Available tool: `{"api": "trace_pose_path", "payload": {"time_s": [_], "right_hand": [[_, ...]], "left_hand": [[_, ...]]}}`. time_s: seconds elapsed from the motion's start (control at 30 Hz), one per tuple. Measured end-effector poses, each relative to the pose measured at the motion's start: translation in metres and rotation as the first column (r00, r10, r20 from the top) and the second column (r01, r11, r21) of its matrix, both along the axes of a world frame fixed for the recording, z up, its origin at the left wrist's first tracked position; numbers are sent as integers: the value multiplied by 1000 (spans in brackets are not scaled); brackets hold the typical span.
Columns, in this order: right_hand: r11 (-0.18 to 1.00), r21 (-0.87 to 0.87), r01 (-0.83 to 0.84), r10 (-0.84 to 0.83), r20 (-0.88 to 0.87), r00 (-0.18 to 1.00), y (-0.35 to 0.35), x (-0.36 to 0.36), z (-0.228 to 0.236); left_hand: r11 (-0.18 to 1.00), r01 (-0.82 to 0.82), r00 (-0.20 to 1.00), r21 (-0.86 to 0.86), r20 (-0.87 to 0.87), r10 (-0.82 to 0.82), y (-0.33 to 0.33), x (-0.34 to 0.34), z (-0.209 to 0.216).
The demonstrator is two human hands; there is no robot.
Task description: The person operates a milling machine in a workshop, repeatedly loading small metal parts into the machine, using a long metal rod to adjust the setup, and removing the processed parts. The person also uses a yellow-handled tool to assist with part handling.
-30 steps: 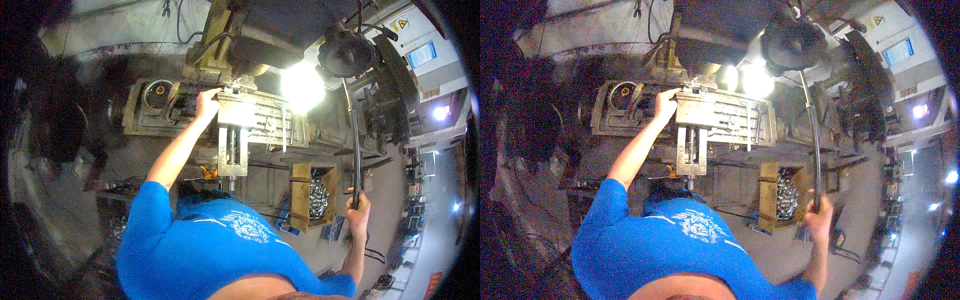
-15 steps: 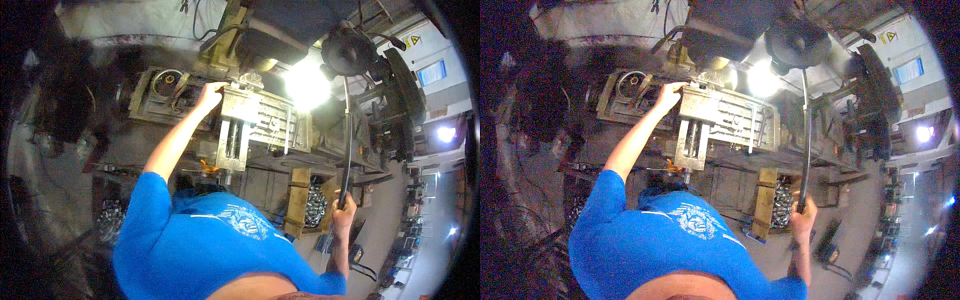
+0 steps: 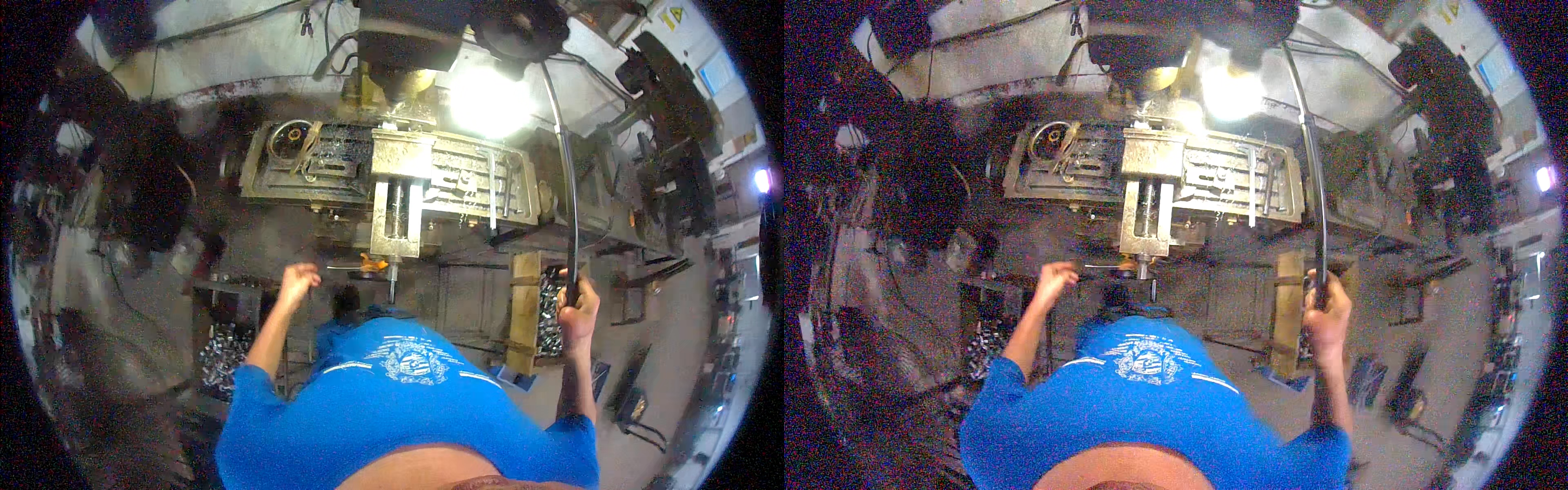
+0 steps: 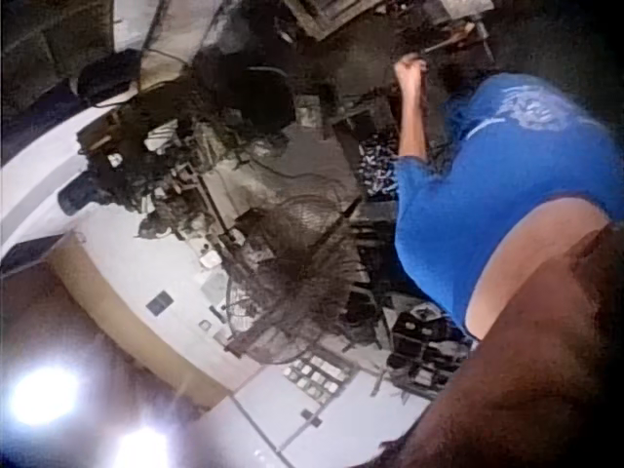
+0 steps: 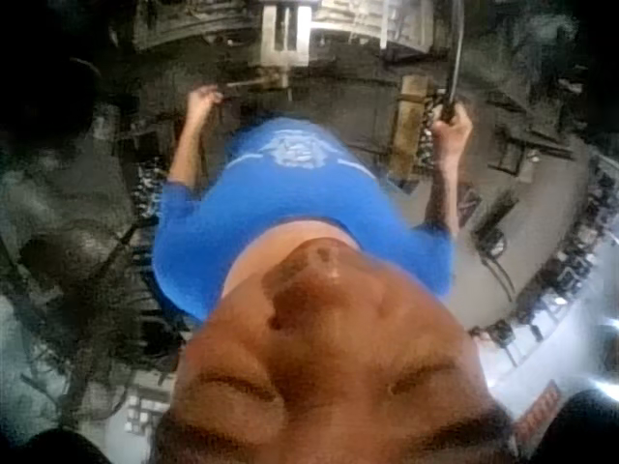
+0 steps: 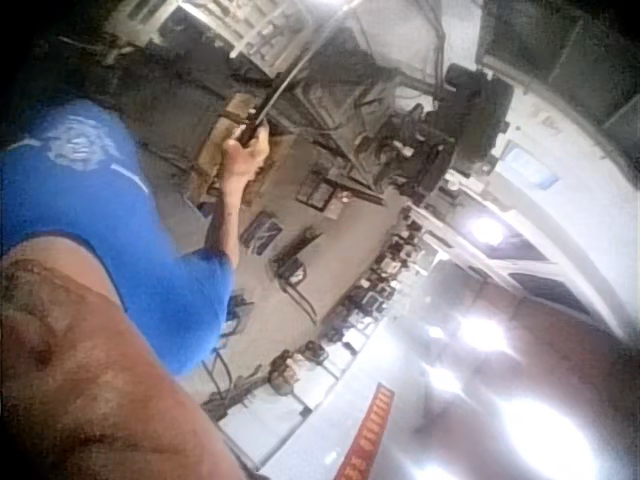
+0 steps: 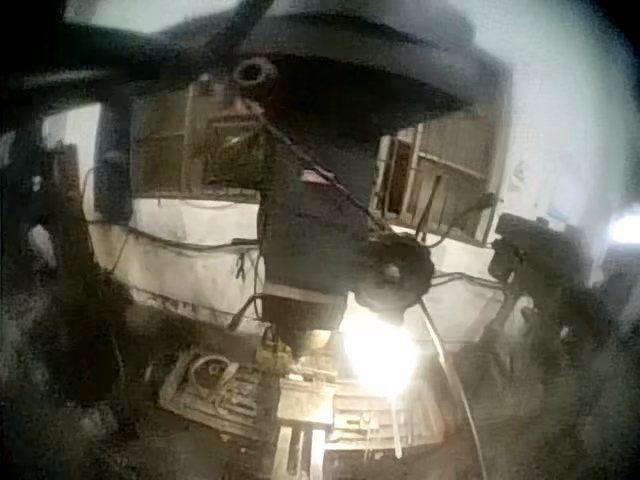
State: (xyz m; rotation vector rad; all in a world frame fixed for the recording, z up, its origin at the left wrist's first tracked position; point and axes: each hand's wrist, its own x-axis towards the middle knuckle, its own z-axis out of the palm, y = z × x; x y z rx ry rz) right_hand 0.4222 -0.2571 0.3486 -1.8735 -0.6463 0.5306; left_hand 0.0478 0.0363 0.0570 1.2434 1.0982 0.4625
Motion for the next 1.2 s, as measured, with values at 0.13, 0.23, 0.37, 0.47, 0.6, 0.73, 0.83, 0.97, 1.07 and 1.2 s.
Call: {"api": "trace_pose_path", "payload": {"time_s": [0.13,0.23,0.37,0.47,0.6,0.73,0.83,0.97,1.07,1.2], "right_hand": [[999,8,-48,48,21,999,1,5,-10],[999,38,-33,32,9,999,-5,6,-14],[996,-75,44,-34,136,990,-3,8,-26],[1000,4,10,-10,336,942,15,13,-51],[969,188,-158,162,-7,987,14,31,-71],[969,202,-140,158,-73,985,16,32,-62],[985,92,-145,147,-18,989,12,29,-54],[974,163,-155,157,2,988,16,30,-64],[979,104,-177,178,-3,984,15,24,-53],[997,64,-38,32,91,995,10,18,-58]], "left_hand": [[988,149,908,30,-400,-124,-40,-41,-66],[993,83,902,-82,-417,-110,-62,-39,-57],[975,210,867,-68,-447,-218,-73,-69,-95],[972,201,850,-119,-473,-233,-79,-78,-124],[962,254,877,-99,-396,-273,-84,-120,-195],[957,204,821,-207,-496,-282,-69,-129,-197],[923,224,768,-314,-526,-365,-59,-74,-116],[960,205,859,-192,-434,-271,-52,-55,-72],[970,14,934,-243,-342,-99,-52,-76,-91],[940,115,892,-323,-382,-240,-59,-56,-84]]}}
